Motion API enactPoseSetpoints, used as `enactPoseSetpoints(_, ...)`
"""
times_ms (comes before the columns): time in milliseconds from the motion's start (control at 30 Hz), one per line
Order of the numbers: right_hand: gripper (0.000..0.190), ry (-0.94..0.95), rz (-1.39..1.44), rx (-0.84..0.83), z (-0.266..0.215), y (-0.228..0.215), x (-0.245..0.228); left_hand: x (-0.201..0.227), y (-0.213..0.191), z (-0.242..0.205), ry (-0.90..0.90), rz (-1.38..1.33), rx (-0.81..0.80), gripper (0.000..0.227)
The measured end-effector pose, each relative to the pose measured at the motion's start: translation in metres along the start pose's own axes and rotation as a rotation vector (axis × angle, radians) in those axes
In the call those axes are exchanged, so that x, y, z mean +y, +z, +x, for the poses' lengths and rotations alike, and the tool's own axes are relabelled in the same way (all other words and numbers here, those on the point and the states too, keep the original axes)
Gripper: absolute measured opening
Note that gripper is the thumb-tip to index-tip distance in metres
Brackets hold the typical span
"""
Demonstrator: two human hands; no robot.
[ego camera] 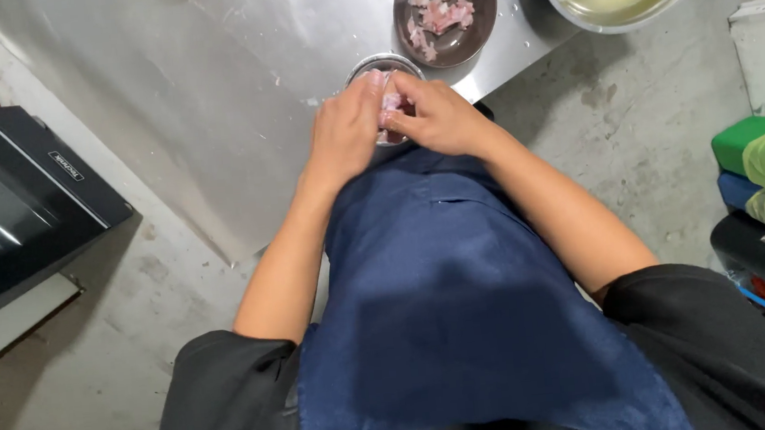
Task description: Shred or pull apart raw chicken pieces by hand in a prep bowl.
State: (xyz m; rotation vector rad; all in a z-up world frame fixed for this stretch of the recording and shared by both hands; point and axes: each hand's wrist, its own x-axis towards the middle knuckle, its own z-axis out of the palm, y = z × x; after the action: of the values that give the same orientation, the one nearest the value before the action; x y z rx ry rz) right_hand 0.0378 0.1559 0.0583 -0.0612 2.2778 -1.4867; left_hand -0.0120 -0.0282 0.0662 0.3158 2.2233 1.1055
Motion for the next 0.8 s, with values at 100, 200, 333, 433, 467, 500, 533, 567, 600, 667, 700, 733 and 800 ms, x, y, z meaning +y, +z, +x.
enactPoseSetpoints(100, 0.026, 0.059, -0.053, -0.032, 0.001, -0.002, -0.004, -0.005, 0.009, 0.001, 0.212, 0.456, 0.109, 0.052)
enactPoseSetpoints(200, 0.053, -0.069, 0.002, -0.074, -0.002, -0.008, -0.014, -0.012, 0.015, -0.001, 0.307, 0.58, 0.166, 0.047)
enactPoseSetpoints(333, 0.047, -0.307, -0.068, 0.017, 0.004, 0.001, 0.013, -0.001, 0.009, -0.006, 0.377, 0.62, 0.18, 0.046)
enactPoseSetpoints(433, 0.033, -0.42, 0.042, -0.024, 0.009, 0.008, 0.023, -0.004, 0.007, -0.002, 0.429, 0.684, 0.234, 0.04)
enactPoseSetpoints(467, 0.024, -0.383, 0.037, -0.028, 0.008, 0.011, 0.029, -0.003, 0.003, 0.0, 0.434, 0.691, 0.224, 0.039)
enactPoseSetpoints(500, 0.019, -0.349, 0.032, -0.035, 0.009, 0.015, 0.034, -0.002, -0.001, 0.0, 0.436, 0.699, 0.216, 0.039)
enactPoseSetpoints(533, 0.019, -0.356, 0.027, -0.03, 0.007, 0.016, 0.033, 0.001, -0.004, 0.002, 0.443, 0.703, 0.223, 0.039)
enactPoseSetpoints(567, 0.019, -0.334, 0.035, -0.001, 0.005, 0.019, 0.032, 0.002, -0.007, 0.002, 0.442, 0.607, 0.173, 0.04)
enactPoseSetpoints(600, 0.021, -0.312, 0.042, 0.028, 0.002, 0.022, 0.031, 0.003, -0.011, 0.002, 0.44, 0.511, 0.124, 0.041)
enactPoseSetpoints(667, 0.022, -0.305, 0.05, 0.111, 0.001, 0.031, 0.037, 0.004, -0.013, 0.002, 0.448, 0.392, 0.086, 0.039)
enactPoseSetpoints(700, 0.024, -0.289, 0.064, 0.189, 0.0, 0.036, 0.04, 0.004, -0.014, 0.001, 0.449, 0.268, 0.04, 0.038)
enactPoseSetpoints(733, 0.024, -0.298, 0.06, 0.189, -0.002, 0.039, 0.046, 0.004, -0.01, 0.002, 0.453, 0.271, 0.049, 0.038)
enactPoseSetpoints(800, 0.026, -0.344, 0.077, 0.331, -0.002, 0.043, 0.057, 0.004, -0.003, 0.002, 0.343, -0.055, 0.003, 0.035)
